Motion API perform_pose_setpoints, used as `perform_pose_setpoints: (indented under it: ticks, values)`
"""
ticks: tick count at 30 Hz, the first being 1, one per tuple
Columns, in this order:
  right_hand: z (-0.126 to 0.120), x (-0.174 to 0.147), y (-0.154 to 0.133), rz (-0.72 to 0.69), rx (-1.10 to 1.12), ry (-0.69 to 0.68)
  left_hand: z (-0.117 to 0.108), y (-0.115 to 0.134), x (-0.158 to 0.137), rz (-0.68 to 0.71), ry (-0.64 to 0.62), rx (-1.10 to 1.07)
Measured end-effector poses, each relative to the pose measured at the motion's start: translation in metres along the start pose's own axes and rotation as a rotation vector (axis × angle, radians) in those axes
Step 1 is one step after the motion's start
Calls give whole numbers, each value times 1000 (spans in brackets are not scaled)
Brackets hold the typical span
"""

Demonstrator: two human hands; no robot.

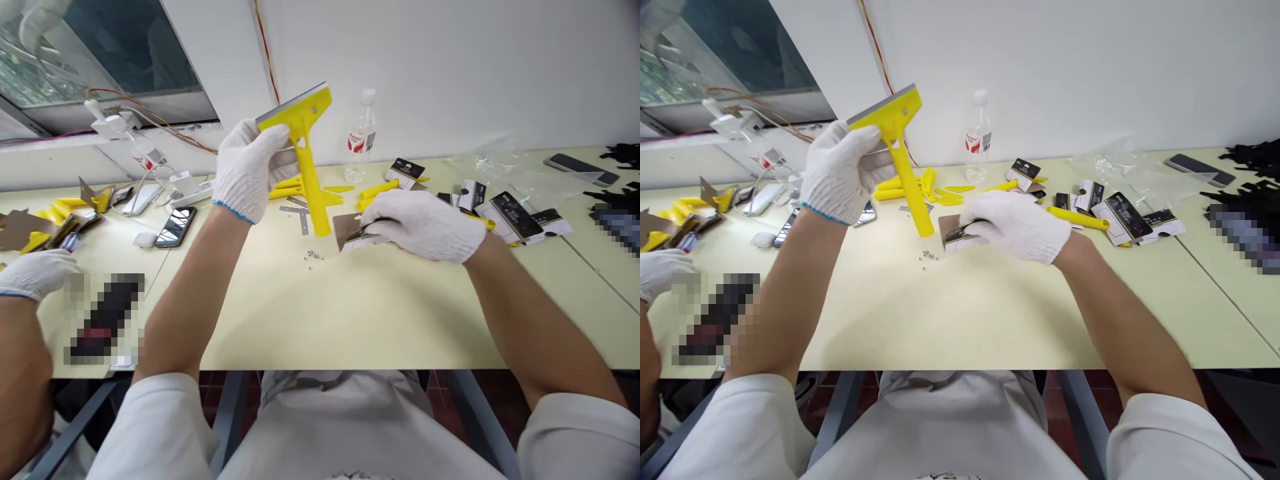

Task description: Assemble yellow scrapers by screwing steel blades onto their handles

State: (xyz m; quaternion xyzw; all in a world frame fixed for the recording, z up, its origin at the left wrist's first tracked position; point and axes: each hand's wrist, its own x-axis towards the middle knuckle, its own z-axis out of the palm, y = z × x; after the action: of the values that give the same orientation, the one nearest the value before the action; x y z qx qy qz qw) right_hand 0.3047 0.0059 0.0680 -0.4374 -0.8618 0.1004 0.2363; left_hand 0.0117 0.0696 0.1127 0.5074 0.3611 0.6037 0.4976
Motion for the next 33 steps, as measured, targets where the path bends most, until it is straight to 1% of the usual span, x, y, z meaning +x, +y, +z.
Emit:
perform_pose_setpoints:
  ticks: [2,4,5,8,10,12,14,17,20,23,26,28,31,32,33]
  values:
    - [9,6,-4,-155,23,-49,15,-5,4,-56,14,41]
    - [12,11,-7,-239,12,-25,26,-15,4,-103,-5,54]
    - [12,13,-9,-256,1,-6,29,-21,3,-122,-24,52]
    - [11,15,-14,-255,-1,12,34,-41,3,-163,18,60]
    - [12,14,-16,-254,7,9,34,-52,4,-158,36,50]
    - [14,12,-15,-234,-9,33,32,-61,6,-146,27,17]
    - [18,10,-14,-225,-37,69,30,-66,8,-150,13,-14]
    - [24,6,-13,-279,-98,88,25,-70,9,-184,-9,-37]
    - [27,4,-15,-311,-235,88,20,-72,10,-233,-42,-41]
    - [25,2,-19,-299,-385,114,19,-76,8,-303,-83,-32]
    - [22,3,-24,-255,-427,130,21,-77,0,-352,-157,14]
    - [19,5,-26,-181,-371,196,25,-72,-8,-357,-252,95]
    - [14,7,-26,-30,-201,332,33,-55,-21,-342,-415,254]
    - [11,7,-25,16,-137,335,36,-49,-25,-340,-446,300]
    - [8,7,-23,57,-72,301,40,-44,-28,-338,-460,323]
